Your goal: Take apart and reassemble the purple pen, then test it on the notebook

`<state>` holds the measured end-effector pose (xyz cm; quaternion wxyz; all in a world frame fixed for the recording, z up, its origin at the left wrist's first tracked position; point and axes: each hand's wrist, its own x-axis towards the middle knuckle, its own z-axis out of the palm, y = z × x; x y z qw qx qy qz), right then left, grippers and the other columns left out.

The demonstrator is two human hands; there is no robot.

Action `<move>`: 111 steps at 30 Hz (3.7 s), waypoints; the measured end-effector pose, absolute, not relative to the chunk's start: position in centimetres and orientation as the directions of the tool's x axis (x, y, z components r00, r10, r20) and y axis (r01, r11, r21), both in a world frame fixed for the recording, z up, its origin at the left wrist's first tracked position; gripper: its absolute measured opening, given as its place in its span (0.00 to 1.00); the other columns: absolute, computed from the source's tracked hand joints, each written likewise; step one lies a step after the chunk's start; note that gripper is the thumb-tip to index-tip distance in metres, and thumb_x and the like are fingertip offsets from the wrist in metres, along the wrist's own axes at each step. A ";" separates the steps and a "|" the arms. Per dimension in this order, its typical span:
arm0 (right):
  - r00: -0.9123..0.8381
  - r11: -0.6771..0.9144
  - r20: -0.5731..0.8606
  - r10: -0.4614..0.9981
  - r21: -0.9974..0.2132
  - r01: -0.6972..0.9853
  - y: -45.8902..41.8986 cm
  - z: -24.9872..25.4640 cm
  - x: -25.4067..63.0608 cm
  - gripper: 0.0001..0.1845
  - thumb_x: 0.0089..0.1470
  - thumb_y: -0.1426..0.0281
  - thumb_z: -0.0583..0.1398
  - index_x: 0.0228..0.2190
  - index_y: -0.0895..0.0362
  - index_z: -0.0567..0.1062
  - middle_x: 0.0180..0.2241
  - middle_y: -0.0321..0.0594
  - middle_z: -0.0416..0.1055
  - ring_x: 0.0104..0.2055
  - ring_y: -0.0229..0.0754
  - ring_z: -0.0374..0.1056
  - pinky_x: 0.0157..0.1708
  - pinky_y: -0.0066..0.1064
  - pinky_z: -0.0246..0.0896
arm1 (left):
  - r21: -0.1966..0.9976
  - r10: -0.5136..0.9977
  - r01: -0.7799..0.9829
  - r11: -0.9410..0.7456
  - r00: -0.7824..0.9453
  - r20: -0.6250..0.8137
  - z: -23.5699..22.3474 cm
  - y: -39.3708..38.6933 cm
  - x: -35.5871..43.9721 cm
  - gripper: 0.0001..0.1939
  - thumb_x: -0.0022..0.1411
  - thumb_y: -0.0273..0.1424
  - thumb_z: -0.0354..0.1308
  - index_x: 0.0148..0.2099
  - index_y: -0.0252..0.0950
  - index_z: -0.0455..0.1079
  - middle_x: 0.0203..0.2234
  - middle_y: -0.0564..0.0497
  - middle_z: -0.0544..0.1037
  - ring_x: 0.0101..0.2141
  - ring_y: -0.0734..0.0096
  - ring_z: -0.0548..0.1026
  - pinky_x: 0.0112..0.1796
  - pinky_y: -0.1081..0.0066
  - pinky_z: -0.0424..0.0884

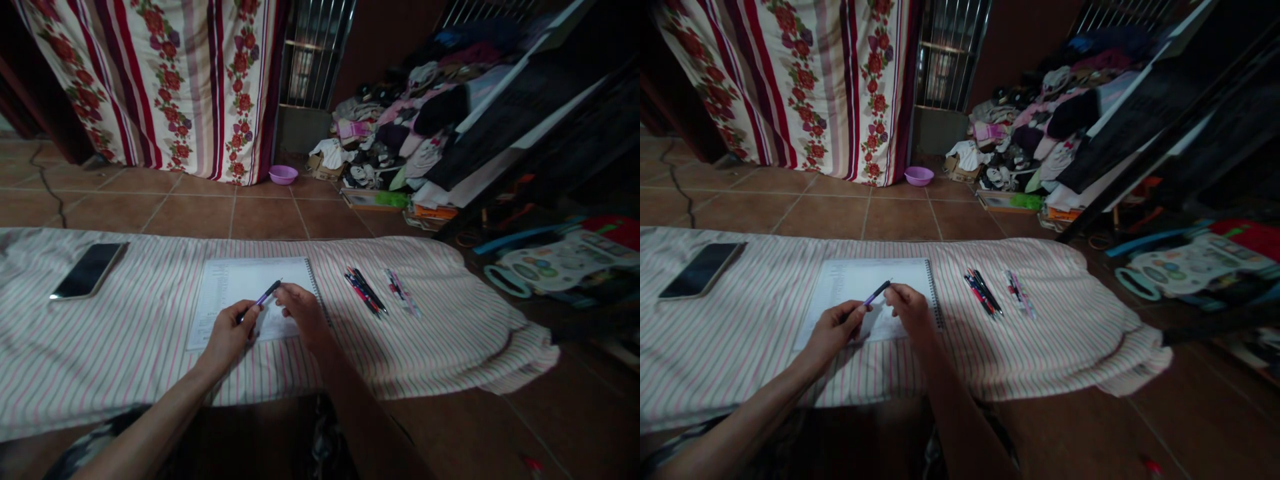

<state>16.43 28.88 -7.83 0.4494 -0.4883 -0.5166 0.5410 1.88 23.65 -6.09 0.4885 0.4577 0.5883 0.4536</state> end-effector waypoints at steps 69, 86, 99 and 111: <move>-0.004 -0.217 -0.233 0.973 -0.899 -0.381 28.9 -6.4 15.9 0.14 0.37 0.64 0.66 0.29 0.56 0.74 0.28 0.34 0.72 0.29 0.34 0.69 0.24 0.21 0.59 | 0.866 0.943 -0.374 0.332 0.114 -0.313 -5.6 23.7 1.1 0.17 0.59 0.36 0.51 0.42 0.26 0.69 0.29 0.40 0.79 0.21 0.70 0.74 0.17 0.76 0.59; -0.030 -0.166 -0.164 0.986 -0.979 -0.116 28.2 -6.5 14.8 0.12 0.39 0.62 0.63 0.24 0.58 0.70 0.20 0.33 0.71 0.24 0.34 0.66 0.24 0.25 0.59 | 0.935 0.962 -0.226 0.274 0.066 -0.266 -5.9 23.5 1.5 0.16 0.48 0.38 0.63 0.34 0.30 0.73 0.16 0.56 0.69 0.15 0.82 0.61 0.17 0.78 0.51; -0.201 -0.154 -0.110 0.973 -0.965 -0.214 28.2 -5.9 16.2 0.18 0.46 0.62 0.60 0.39 0.55 0.76 0.42 0.41 0.73 0.32 0.36 0.63 0.23 0.25 0.49 | 0.881 0.940 -0.328 0.341 0.128 -0.316 -5.7 23.4 1.5 0.15 0.50 0.38 0.61 0.35 0.29 0.73 0.16 0.52 0.72 0.16 0.79 0.66 0.17 0.77 0.51; -0.127 -0.167 -0.141 0.982 -0.960 -0.226 28.2 -6.3 15.0 0.14 0.42 0.60 0.61 0.29 0.56 0.71 0.21 0.31 0.66 0.20 0.31 0.53 0.18 0.25 0.44 | 0.924 0.962 -0.266 0.274 0.077 -0.263 -5.4 23.1 1.6 0.16 0.50 0.38 0.61 0.36 0.30 0.73 0.17 0.51 0.73 0.16 0.78 0.67 0.17 0.77 0.52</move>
